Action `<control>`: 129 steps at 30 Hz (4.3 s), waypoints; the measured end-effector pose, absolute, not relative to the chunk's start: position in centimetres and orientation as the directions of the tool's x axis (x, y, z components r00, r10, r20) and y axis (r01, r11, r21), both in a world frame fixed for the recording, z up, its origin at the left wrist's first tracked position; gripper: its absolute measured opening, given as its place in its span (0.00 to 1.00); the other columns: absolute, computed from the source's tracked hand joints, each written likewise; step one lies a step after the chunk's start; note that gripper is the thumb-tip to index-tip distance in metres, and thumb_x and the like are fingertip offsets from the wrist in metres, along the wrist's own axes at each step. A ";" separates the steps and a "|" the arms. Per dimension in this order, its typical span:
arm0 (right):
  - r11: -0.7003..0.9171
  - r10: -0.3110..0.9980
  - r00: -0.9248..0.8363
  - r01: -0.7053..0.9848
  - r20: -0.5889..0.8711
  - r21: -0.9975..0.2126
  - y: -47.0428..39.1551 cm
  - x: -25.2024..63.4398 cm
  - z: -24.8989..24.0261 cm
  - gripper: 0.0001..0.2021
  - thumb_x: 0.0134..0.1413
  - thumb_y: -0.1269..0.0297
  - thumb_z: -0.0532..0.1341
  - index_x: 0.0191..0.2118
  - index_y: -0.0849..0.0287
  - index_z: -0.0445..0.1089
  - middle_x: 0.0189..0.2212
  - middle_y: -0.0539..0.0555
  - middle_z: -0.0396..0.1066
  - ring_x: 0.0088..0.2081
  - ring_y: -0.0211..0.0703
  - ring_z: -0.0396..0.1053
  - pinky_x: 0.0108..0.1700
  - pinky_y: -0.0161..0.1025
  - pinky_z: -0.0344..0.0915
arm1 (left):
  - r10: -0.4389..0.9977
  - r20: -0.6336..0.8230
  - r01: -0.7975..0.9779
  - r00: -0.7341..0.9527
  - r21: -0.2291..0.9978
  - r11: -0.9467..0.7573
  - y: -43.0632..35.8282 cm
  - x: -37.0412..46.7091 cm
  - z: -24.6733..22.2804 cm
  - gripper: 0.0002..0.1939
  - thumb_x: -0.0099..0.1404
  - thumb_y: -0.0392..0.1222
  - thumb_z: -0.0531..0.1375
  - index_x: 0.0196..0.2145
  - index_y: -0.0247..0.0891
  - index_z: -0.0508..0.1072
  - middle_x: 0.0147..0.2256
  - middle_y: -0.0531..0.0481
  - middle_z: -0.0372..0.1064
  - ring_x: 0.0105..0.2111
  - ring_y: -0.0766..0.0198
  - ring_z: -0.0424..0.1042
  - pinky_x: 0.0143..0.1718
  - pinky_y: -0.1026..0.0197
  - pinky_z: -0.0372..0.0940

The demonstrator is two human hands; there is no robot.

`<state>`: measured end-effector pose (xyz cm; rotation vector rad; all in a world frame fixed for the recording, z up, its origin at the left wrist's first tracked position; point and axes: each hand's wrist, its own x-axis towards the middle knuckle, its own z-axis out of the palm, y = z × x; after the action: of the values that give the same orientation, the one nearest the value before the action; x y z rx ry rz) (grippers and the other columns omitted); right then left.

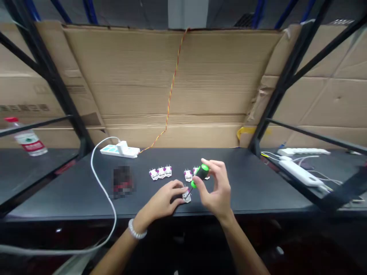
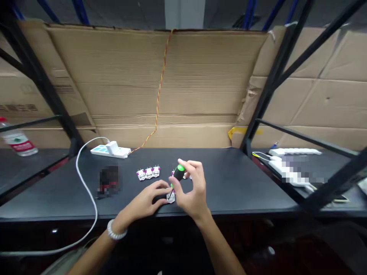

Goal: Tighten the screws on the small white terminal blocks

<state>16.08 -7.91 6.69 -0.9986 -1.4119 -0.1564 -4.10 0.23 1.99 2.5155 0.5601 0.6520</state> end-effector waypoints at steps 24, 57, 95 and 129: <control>0.664 0.544 0.178 0.506 0.820 -0.550 -8.1 16.4 6.6 0.28 0.72 0.68 0.54 0.74 0.50 0.59 0.60 0.62 0.71 0.59 0.55 0.72 0.58 0.55 0.73 | 0.489 0.356 0.257 0.796 0.533 -0.806 0.2 -4.0 1.8 0.17 0.76 0.41 0.62 0.60 0.45 0.79 0.54 0.43 0.73 0.54 0.53 0.74 0.61 0.50 0.70; 0.676 0.486 0.168 0.550 0.858 -0.490 -8.6 16.2 7.0 0.25 0.69 0.69 0.59 0.68 0.51 0.68 0.55 0.61 0.72 0.54 0.53 0.73 0.51 0.50 0.75 | 0.493 0.352 0.256 0.796 0.541 -0.801 0.3 -4.0 1.8 0.16 0.75 0.41 0.63 0.58 0.44 0.79 0.55 0.42 0.73 0.55 0.52 0.74 0.62 0.49 0.70; 0.607 0.396 0.225 0.664 0.890 -0.437 -8.7 16.3 7.5 0.23 0.64 0.70 0.67 0.63 0.52 0.72 0.48 0.58 0.69 0.45 0.47 0.72 0.43 0.44 0.75 | 0.488 0.349 0.257 0.800 0.537 -0.803 0.4 -4.1 1.6 0.18 0.76 0.41 0.63 0.61 0.44 0.78 0.55 0.42 0.73 0.55 0.52 0.74 0.62 0.50 0.70; 0.671 0.493 0.173 0.549 0.853 -0.499 -8.4 16.5 6.7 0.27 0.69 0.71 0.60 0.70 0.51 0.64 0.54 0.60 0.72 0.51 0.50 0.74 0.51 0.49 0.75 | 0.495 0.347 0.257 0.797 0.546 -0.797 0.3 -4.1 1.7 0.18 0.76 0.42 0.62 0.60 0.45 0.78 0.55 0.42 0.73 0.55 0.52 0.74 0.61 0.50 0.70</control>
<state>16.54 -8.38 6.69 -0.9205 -1.4596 -0.0490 -4.13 0.32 1.71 2.5027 0.5608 0.6659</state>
